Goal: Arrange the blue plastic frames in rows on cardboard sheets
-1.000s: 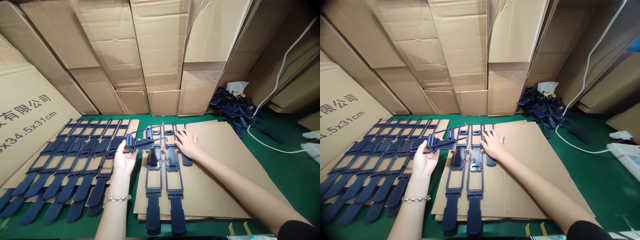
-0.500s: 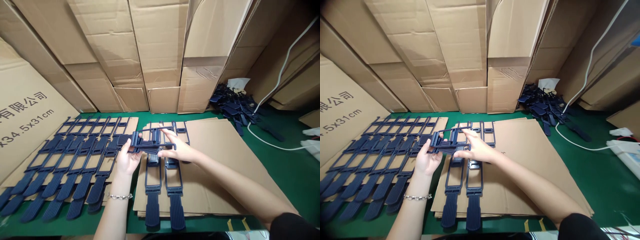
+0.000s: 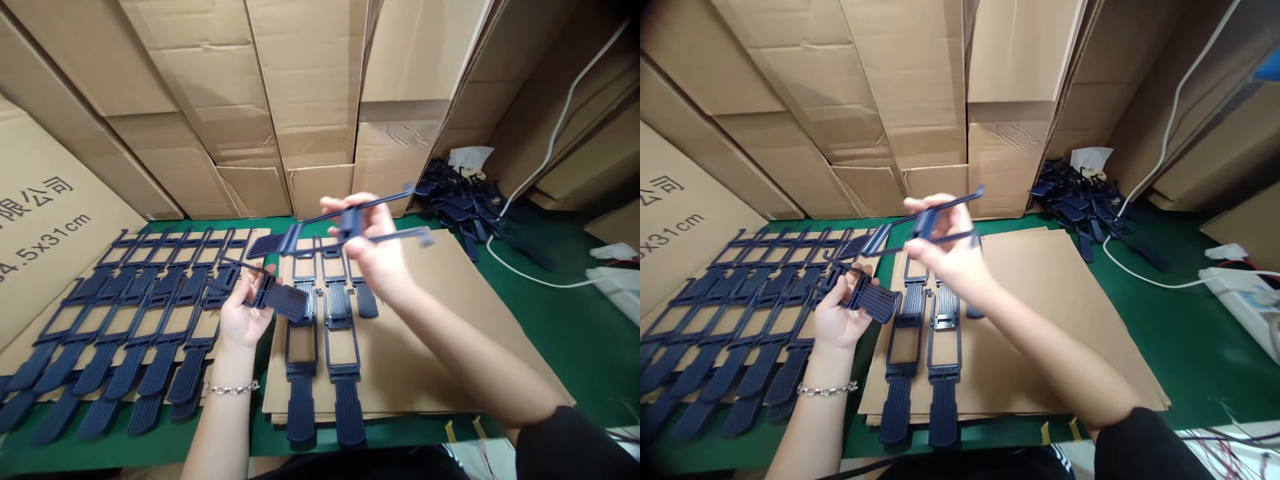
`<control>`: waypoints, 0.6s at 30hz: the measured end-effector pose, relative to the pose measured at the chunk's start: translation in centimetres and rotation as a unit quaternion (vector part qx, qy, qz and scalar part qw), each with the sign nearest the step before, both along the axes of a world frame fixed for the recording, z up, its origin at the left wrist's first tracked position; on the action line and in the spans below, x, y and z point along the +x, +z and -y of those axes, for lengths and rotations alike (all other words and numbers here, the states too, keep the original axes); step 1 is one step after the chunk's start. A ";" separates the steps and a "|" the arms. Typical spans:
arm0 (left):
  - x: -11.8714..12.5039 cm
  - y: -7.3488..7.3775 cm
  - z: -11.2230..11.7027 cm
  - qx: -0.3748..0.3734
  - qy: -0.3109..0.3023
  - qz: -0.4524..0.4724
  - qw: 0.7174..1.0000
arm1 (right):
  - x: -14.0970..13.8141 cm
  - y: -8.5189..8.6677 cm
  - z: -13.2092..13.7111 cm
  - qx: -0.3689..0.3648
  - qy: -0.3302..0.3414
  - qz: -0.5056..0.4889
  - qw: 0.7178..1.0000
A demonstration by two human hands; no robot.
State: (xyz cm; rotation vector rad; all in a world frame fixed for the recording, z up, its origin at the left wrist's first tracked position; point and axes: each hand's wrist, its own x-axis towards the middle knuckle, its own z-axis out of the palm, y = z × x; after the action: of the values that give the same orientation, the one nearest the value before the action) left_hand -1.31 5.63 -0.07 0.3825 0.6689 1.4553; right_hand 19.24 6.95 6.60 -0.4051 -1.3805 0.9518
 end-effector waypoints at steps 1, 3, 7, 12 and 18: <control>0.0 0.0 0.0 0.000 0.005 0.004 1.000 | 1.4 1.0 0.3 -0.008 -0.032 -0.025 0.999; -0.2 0.0 -0.1 -0.004 0.025 0.012 1.000 | 4.7 2.8 1.3 -0.027 -0.095 -0.067 0.993; -0.8 0.1 -0.4 0.001 0.052 0.021 0.998 | 10.4 2.7 4.8 -0.081 -0.225 0.083 0.967; -0.9 0.1 -0.5 -0.002 0.060 0.030 0.998 | 11.5 -3.0 8.1 -0.307 -0.364 0.458 0.751; -0.3 0.3 -0.3 -0.005 0.044 0.015 0.999 | 10.1 -6.6 7.0 -0.408 -0.347 0.656 0.532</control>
State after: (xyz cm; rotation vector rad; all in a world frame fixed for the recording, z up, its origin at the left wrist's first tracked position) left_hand -1.64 5.92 0.24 0.3261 0.6765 1.5384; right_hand 29.36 -0.02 0.04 -2.6247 -1.6048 0.3984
